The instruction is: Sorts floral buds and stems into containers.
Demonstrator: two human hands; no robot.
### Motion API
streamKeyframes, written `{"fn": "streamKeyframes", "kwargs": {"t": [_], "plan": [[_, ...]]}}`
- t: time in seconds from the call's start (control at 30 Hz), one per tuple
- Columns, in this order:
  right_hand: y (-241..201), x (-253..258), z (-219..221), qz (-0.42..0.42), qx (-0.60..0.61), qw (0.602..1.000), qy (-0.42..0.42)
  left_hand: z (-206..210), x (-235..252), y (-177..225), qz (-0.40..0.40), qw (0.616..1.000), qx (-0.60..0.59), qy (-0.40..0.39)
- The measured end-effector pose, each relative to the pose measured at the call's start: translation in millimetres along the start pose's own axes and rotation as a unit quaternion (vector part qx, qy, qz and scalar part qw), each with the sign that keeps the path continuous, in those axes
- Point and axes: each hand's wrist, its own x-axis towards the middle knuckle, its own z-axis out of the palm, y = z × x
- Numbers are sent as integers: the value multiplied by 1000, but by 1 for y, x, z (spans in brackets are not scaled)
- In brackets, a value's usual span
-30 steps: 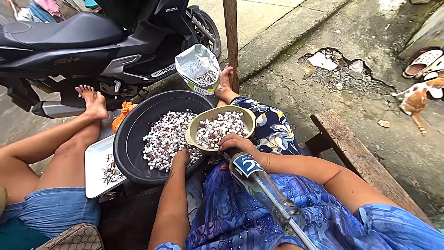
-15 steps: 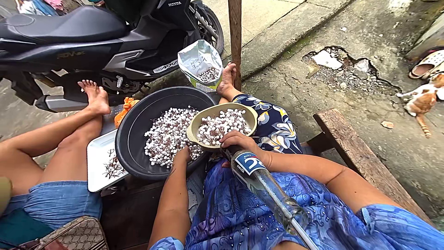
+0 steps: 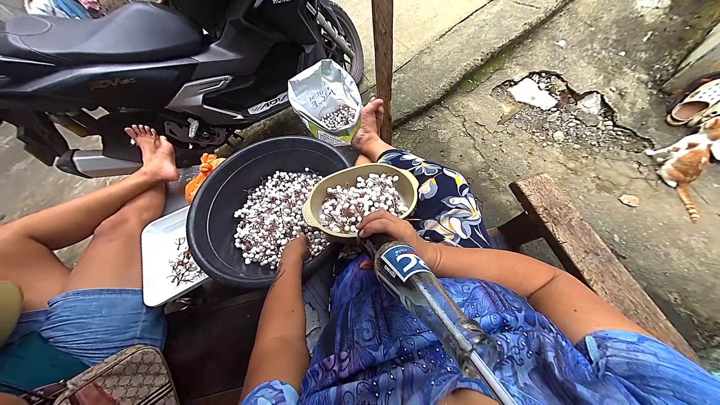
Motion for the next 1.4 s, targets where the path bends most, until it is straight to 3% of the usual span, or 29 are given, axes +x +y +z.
{"fn": "streamKeyframes", "kwargs": {"t": [0.43, 0.67, 0.83, 0.97, 1.07, 1.17, 1.3, 1.4], "plan": [[12, -4, 3, 29, 17, 999, 12, -2, 1, -4, 8, 999, -43, 21], [-6, 2, -6, 217, 32, 976, -15, -11, -11, -10, 2, 987, -140, 82], [-4, 6, -4, 314, 32, 949, -1, -19, -22, -27, -6, 937, -292, 193], [-5, 9, -4, 369, 59, 927, -2, -40, -49, -35, 5, 856, -438, 275], [-3, 9, -4, 368, 80, 926, 7, -73, -79, -27, 50, 798, -507, 322], [-1, 9, -3, 351, 84, 933, 12, -104, -111, -4, 132, 771, -526, 334], [2, 6, -4, 327, 79, 942, 12, -125, -131, 31, 243, 806, -458, 285], [2, 5, -5, 322, 77, 943, 12, -131, -127, 51, 276, 842, -393, 243]]}}
